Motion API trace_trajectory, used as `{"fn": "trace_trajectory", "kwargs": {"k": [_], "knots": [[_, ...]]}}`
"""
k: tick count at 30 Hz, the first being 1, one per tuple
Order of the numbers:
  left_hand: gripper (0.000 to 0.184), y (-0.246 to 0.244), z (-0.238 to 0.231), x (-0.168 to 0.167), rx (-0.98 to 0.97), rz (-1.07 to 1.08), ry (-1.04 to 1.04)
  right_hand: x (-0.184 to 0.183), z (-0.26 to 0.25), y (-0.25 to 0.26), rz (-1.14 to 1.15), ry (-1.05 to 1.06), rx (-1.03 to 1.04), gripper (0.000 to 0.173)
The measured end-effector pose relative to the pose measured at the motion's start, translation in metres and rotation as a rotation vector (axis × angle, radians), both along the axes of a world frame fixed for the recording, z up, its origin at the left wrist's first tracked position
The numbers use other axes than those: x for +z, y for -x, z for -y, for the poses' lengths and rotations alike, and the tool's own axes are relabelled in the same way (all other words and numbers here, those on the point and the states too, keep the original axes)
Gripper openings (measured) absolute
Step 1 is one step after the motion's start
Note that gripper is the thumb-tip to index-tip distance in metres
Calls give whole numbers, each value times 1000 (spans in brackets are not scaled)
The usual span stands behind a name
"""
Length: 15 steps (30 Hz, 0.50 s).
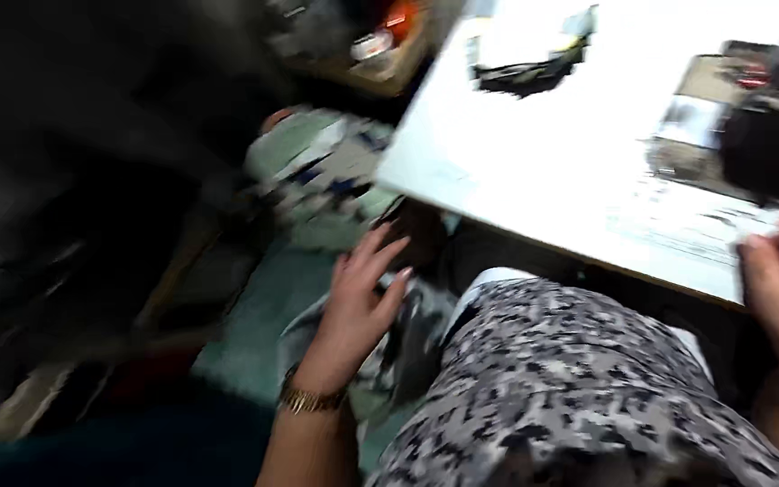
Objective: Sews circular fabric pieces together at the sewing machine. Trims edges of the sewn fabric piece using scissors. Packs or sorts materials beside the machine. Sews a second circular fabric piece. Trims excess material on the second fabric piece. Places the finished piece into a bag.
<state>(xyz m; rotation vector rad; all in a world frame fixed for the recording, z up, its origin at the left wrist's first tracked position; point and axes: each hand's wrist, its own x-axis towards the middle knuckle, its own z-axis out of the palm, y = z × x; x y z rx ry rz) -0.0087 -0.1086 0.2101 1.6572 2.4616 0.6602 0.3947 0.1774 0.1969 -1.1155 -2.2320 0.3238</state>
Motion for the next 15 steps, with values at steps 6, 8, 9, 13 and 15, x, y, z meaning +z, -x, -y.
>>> {"fn": "trace_trajectory", "kwargs": {"k": [6,8,9,13,15], "knots": [[41,-7,-95,-9,-434,-63,-129,0,66,-21,-314,5,53,16],[40,-13,-126,-9,-534,-78,-140,-13,92,-42,-290,80,-16,17],[40,-17,-141,-8,-573,-84,-143,-20,104,-53,-256,115,-84,18],[43,-40,-189,-10,-681,-86,-147,-30,140,-97,124,272,-457,32],[46,-52,-203,-14,-691,-82,-126,-26,153,-108,239,417,-631,49]]}}
